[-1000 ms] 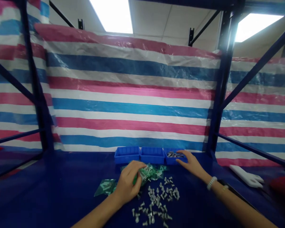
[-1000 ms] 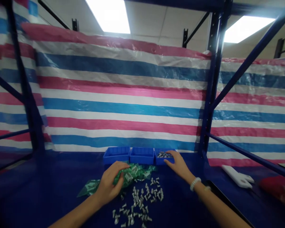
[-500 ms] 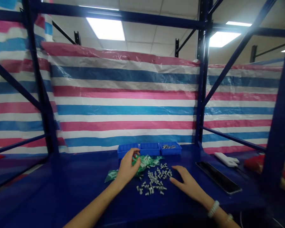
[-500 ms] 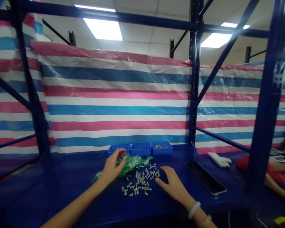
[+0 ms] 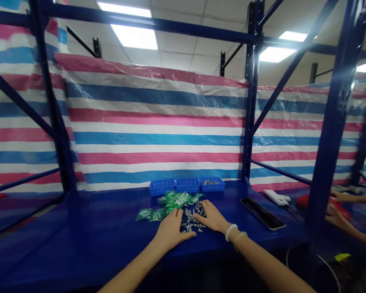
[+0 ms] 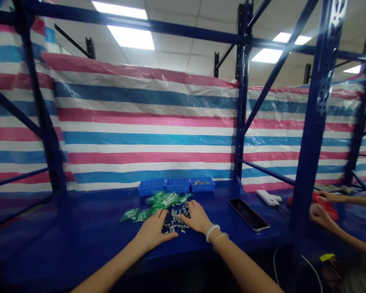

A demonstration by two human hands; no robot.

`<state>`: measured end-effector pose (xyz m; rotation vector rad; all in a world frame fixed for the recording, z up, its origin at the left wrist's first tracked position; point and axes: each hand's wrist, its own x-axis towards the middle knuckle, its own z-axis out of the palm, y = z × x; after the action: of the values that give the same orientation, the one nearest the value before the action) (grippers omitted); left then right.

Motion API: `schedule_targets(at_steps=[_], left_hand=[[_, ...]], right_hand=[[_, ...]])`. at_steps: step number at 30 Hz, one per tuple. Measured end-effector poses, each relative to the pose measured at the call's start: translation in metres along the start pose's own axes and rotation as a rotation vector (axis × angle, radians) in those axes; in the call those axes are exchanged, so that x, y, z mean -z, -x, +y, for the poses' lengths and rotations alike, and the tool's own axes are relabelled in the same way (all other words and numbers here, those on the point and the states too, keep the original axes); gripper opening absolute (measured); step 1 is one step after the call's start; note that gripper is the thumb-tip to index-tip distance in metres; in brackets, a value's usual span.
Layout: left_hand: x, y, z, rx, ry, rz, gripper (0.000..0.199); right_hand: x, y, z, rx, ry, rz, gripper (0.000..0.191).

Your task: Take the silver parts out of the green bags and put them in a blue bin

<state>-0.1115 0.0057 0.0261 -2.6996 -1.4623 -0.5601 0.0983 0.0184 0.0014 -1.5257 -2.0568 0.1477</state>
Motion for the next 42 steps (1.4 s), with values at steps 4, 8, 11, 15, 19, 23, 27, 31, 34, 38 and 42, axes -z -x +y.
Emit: schedule_targets(at_steps=[4,8,11,15,19,23,27,31,34,38,42], left_hand=[[-0.008,-0.011,0.0,-0.128,0.001,0.06,0.065],[-0.011,-0.017,0.001,-0.19,0.015,0.103,0.063],[-0.011,-0.019,0.0,-0.222,0.027,0.142,0.069],[-0.012,-0.019,-0.001,-0.28,0.044,0.209,0.072],[-0.01,-0.018,0.0,-0.303,0.127,0.292,0.063],[-0.008,-0.016,0.0,-0.207,0.294,0.391,0.027],[-0.009,-0.016,-0.005,-0.115,0.355,0.438,0.023],[-0.01,-0.016,-0.01,-0.079,0.372,0.452,0.025],[-0.012,-0.017,-0.013,-0.055,0.405,0.438,0.024],[-0.014,-0.018,-0.016,0.015,0.513,0.387,0.024],[-0.013,-0.02,-0.016,0.049,0.615,0.384,0.024]], right_hand=[[0.0,0.0,-0.001,0.067,0.013,0.042,0.059],[-0.002,0.0,0.002,0.085,0.022,0.069,0.05],[-0.004,-0.001,0.005,0.088,0.032,0.074,0.049],[-0.006,-0.002,0.007,0.1,0.052,0.069,0.044],[-0.005,-0.004,0.008,0.097,0.069,0.065,0.037],[-0.004,-0.005,0.007,0.093,0.082,0.056,0.034],[-0.001,-0.009,0.005,0.108,0.088,0.052,0.033],[0.001,-0.019,0.006,0.156,0.068,0.033,0.03],[0.001,-0.026,0.009,0.198,0.039,0.02,0.028],[-0.002,-0.033,0.011,0.226,-0.068,0.009,0.029],[-0.005,-0.034,0.013,0.226,-0.125,-0.002,0.031]])
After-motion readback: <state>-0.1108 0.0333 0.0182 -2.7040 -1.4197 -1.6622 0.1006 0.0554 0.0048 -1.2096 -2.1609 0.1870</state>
